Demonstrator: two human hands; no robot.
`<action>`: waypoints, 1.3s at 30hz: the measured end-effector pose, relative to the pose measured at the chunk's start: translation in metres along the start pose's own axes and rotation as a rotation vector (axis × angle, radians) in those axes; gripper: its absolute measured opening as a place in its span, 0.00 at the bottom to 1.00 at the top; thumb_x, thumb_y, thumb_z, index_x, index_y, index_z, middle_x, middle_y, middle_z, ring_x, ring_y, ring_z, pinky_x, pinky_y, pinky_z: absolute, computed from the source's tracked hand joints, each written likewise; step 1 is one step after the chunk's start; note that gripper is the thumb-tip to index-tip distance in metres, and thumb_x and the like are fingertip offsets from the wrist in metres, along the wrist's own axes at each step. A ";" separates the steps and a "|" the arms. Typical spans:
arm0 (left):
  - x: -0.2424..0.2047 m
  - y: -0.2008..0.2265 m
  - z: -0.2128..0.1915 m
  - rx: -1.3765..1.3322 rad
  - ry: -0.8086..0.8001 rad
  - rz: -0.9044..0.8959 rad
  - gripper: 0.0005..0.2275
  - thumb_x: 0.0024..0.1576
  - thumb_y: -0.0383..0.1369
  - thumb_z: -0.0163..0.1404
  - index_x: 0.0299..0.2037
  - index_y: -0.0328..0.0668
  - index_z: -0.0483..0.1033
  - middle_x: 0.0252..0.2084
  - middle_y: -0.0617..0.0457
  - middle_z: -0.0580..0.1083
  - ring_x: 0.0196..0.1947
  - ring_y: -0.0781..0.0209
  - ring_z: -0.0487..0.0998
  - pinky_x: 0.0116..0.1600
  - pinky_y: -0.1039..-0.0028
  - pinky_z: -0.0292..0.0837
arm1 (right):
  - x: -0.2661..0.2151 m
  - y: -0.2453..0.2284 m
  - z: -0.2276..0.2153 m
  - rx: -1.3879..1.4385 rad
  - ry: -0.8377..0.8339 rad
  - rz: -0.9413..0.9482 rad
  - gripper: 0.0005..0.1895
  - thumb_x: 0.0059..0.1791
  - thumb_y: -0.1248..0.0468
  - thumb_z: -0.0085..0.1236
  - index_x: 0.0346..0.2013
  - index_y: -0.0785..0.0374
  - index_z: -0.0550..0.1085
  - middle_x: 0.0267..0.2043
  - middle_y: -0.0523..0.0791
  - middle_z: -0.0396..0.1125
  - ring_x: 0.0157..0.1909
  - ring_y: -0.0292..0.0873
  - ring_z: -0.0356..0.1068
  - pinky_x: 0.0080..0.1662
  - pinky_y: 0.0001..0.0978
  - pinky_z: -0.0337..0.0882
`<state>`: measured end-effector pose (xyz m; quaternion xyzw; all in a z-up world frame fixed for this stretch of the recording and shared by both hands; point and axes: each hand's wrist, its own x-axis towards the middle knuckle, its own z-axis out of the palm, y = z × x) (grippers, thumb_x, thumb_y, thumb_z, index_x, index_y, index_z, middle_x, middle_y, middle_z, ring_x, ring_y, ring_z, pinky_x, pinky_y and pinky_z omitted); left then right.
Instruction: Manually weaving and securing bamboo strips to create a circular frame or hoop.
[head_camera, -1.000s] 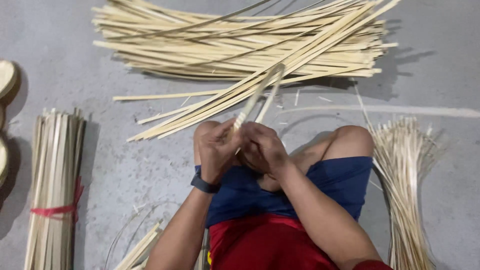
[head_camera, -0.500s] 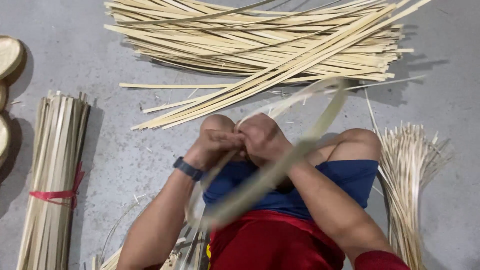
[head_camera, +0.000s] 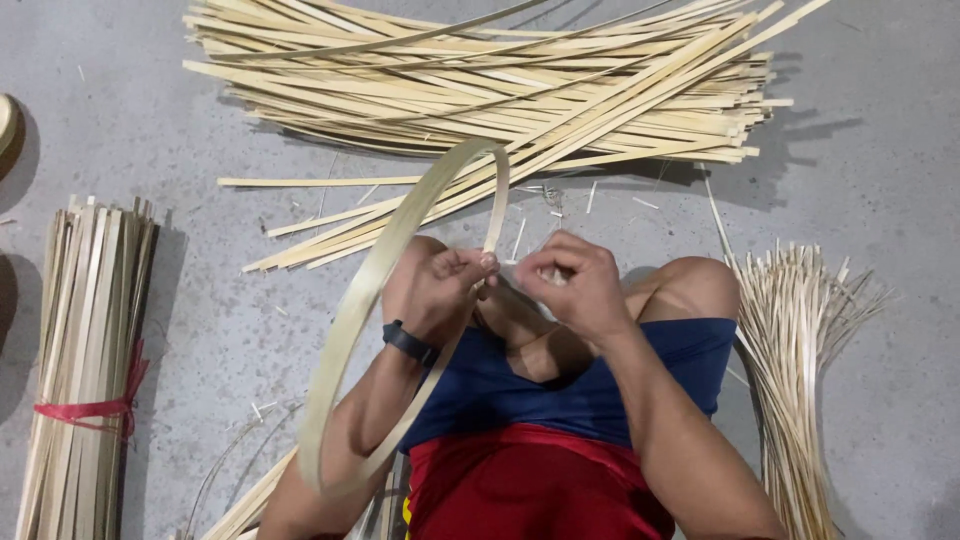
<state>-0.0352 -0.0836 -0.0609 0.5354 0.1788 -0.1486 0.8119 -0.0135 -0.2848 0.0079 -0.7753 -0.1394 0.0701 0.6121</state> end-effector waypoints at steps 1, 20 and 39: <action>0.000 0.000 0.004 0.002 -0.005 -0.001 0.08 0.58 0.31 0.57 0.40 0.32 0.79 0.29 0.52 0.78 0.28 0.67 0.75 0.34 0.79 0.70 | 0.003 -0.002 0.003 -0.001 0.006 0.000 0.03 0.44 0.69 0.68 0.31 0.63 0.83 0.28 0.41 0.69 0.29 0.32 0.63 0.32 0.24 0.63; 0.009 -0.011 0.027 0.154 0.084 0.082 0.14 0.60 0.39 0.56 0.32 0.32 0.79 0.19 0.52 0.73 0.15 0.69 0.72 0.18 0.81 0.63 | 0.011 -0.023 -0.009 -0.269 -0.084 0.116 0.04 0.41 0.69 0.66 0.29 0.64 0.80 0.26 0.43 0.68 0.26 0.35 0.64 0.29 0.28 0.65; -0.010 0.074 0.065 0.829 -0.127 1.057 0.12 0.56 0.19 0.58 0.48 0.36 0.79 0.42 0.46 0.78 0.40 0.54 0.81 0.42 0.71 0.78 | -0.007 -0.009 -0.006 0.409 0.143 0.344 0.17 0.56 0.56 0.54 0.31 0.65 0.78 0.21 0.41 0.67 0.22 0.32 0.61 0.26 0.24 0.61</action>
